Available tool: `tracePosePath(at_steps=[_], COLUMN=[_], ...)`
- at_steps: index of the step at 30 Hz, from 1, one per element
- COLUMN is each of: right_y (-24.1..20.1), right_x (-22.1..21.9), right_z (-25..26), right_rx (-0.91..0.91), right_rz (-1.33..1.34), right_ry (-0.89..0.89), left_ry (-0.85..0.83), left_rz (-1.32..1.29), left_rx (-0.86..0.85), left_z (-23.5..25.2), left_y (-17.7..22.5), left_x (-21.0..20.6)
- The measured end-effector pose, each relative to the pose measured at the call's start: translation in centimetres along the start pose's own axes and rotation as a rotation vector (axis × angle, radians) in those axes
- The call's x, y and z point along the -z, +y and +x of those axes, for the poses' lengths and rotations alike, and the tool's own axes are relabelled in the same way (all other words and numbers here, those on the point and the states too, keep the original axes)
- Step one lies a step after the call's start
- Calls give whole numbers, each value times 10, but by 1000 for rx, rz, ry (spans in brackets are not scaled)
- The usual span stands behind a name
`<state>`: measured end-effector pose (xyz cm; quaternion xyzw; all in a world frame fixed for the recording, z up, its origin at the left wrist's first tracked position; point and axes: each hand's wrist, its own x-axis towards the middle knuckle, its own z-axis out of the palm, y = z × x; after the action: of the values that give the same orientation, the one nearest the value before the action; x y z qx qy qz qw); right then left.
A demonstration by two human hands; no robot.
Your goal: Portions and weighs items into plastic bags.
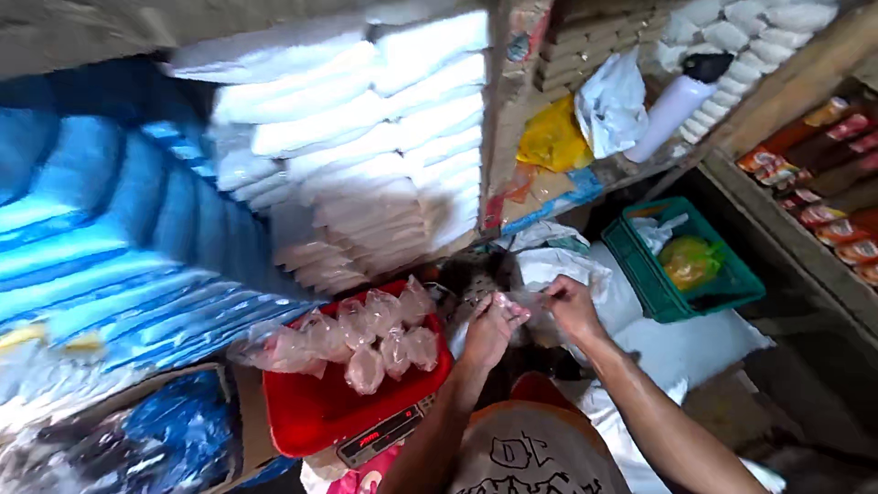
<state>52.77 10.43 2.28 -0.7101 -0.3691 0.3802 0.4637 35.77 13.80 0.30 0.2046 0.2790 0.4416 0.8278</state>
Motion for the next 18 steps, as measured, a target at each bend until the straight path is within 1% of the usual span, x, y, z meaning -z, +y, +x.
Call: tracePosePath(at_steps=[1, 4, 5, 6, 7, 8, 10, 12, 15, 17, 18], right_y=[13, 46, 54, 61, 67, 75, 92, 114, 159, 199, 219], right_x=[-2, 0, 2, 3, 4, 7, 15, 26, 54, 72, 78], right_z=[-4, -9, -8, -6, -3, 1, 18, 42, 99, 142, 163], right_rx=[-88, -394, -453, -475, -483, -486, -494, -453, -353, -331, -339], right_rz=[164, 705, 845, 941, 972, 945, 778, 509, -92, -519, -685], right_ry=[4, -30, -59, -98, -140, -194, -248, -250, -172, -150, -160], left_ry=[-6, 89, 118, 137, 142, 142, 199, 269, 194, 220, 257], left_rz=[-40, -39, -33, -25, -15, -10, 26, 133, 445, 589, 630], left_rx=[26, 163, 215, 246, 244, 223, 192, 208, 265, 299, 308], left_z=[6, 20, 25, 29, 32, 35, 44, 52, 63, 79, 86], left_y=[-10, -40, -49, -57, -63, -67, -73, -84, -97, -109, -117], left_x=[2, 9, 15, 21, 26, 32, 35, 37, 54, 60, 62])
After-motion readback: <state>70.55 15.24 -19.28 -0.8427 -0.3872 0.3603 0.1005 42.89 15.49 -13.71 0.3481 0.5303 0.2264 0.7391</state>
